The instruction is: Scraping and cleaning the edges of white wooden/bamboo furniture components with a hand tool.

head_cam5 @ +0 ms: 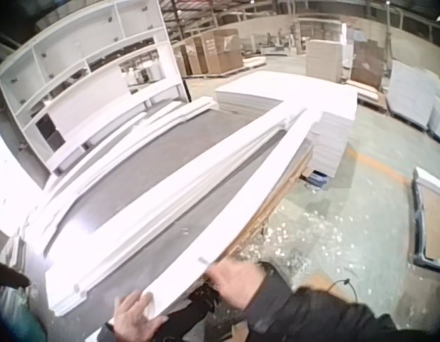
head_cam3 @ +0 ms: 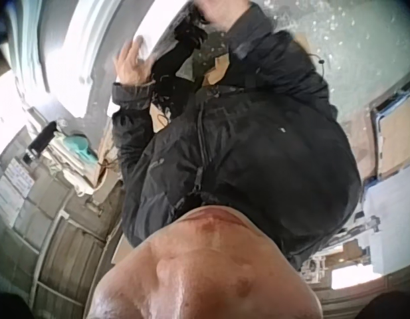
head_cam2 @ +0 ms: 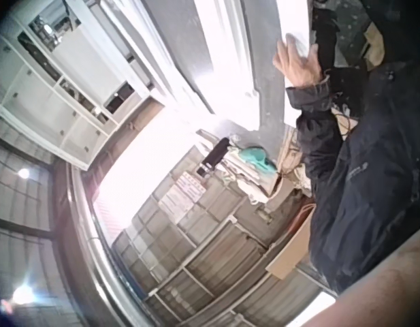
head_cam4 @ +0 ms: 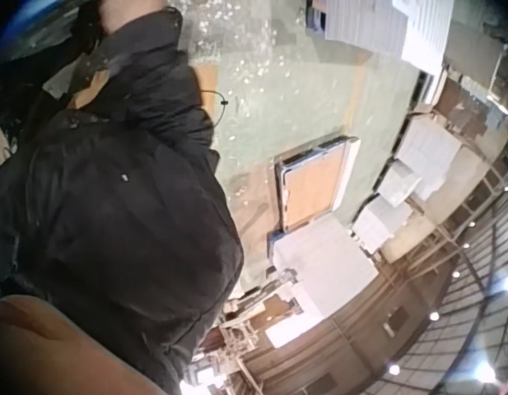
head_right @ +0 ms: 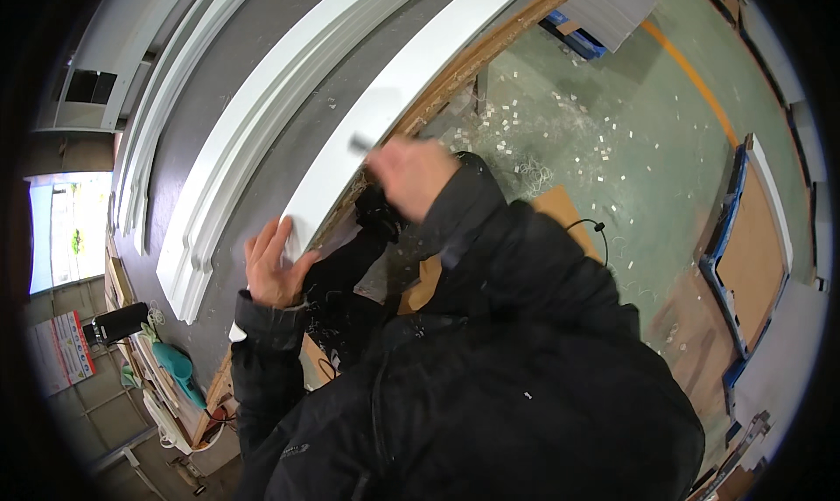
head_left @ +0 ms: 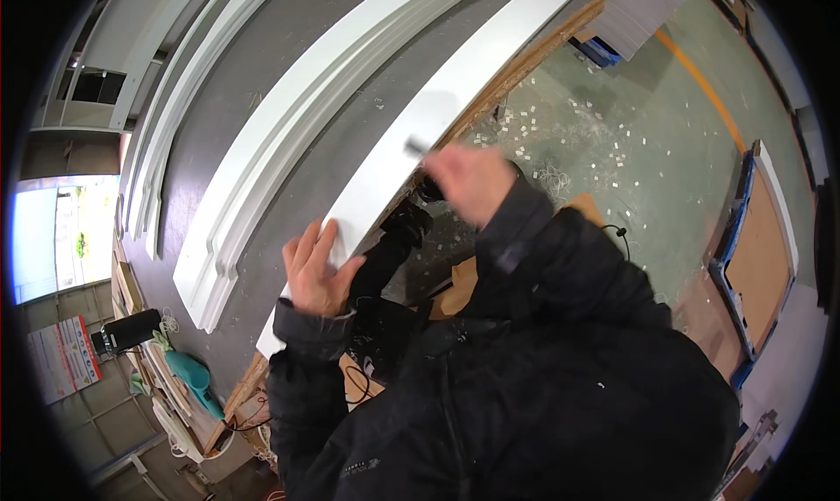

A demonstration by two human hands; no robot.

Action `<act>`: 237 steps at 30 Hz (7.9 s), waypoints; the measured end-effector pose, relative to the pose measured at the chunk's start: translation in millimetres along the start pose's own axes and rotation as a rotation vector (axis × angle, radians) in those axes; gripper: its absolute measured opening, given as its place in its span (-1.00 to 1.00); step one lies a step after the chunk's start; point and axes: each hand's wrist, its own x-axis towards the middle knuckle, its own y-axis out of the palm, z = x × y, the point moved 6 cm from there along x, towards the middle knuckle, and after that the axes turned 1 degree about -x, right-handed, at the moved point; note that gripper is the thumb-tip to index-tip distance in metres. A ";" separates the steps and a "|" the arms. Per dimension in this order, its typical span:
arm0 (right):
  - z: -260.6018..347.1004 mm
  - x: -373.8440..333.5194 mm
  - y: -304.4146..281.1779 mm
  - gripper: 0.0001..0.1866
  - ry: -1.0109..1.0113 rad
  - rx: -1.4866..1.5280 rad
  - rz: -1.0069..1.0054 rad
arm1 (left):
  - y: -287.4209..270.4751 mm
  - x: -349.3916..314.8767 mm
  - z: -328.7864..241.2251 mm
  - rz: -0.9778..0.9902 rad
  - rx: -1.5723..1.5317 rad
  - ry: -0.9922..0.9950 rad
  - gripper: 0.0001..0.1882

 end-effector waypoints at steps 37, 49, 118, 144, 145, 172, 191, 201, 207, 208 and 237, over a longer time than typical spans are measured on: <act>20.2 -17.3 23.4 -0.69 0.210 0.267 0.338 | -19.3 -33.7 3.6 0.049 0.032 0.003 -0.10; 16.2 -46.0 67.7 -0.76 0.105 0.502 0.358 | -10.9 -41.1 15.8 -0.016 0.027 0.011 -0.17; -20.7 16.1 -38.0 -0.76 0.038 -0.425 -0.018 | -9.8 -27.3 7.9 -0.033 0.065 -0.008 -0.18; -1.2 3.7 -24.1 -0.61 0.015 0.142 0.139 | -7.5 -17.3 4.9 -0.028 0.027 0.042 -0.21; -35.3 7.1 -33.1 -0.57 0.449 0.242 0.115 | -8.0 -16.0 1.1 -0.037 -0.001 0.039 -0.21; -9.6 -50.1 17.2 -0.61 0.346 0.331 0.108 | -7.6 -10.5 -6.5 -0.044 -0.091 0.022 -0.08; 30.6 -68.1 55.8 -0.70 0.339 0.253 -0.006 | -17.9 -39.2 50.4 0.039 -0.185 0.308 -0.37; 102.7 -90.4 93.1 -0.89 -0.141 0.061 0.096 | -19.9 -33.4 56.7 0.006 -0.252 0.249 -0.51; 123.6 -137.0 157.7 -0.92 -0.335 0.111 0.580 | -14.3 -35.6 57.8 0.006 -0.270 0.237 -0.50; 127.5 -132.9 150.3 -0.91 -0.326 0.157 0.485 | -14.9 -34.8 58.9 0.008 -0.276 0.226 -0.50; -38.3 -50.3 35.3 -0.59 0.627 1.295 -0.236 | -33.1 -17.1 -46.8 0.214 -0.098 0.049 -0.08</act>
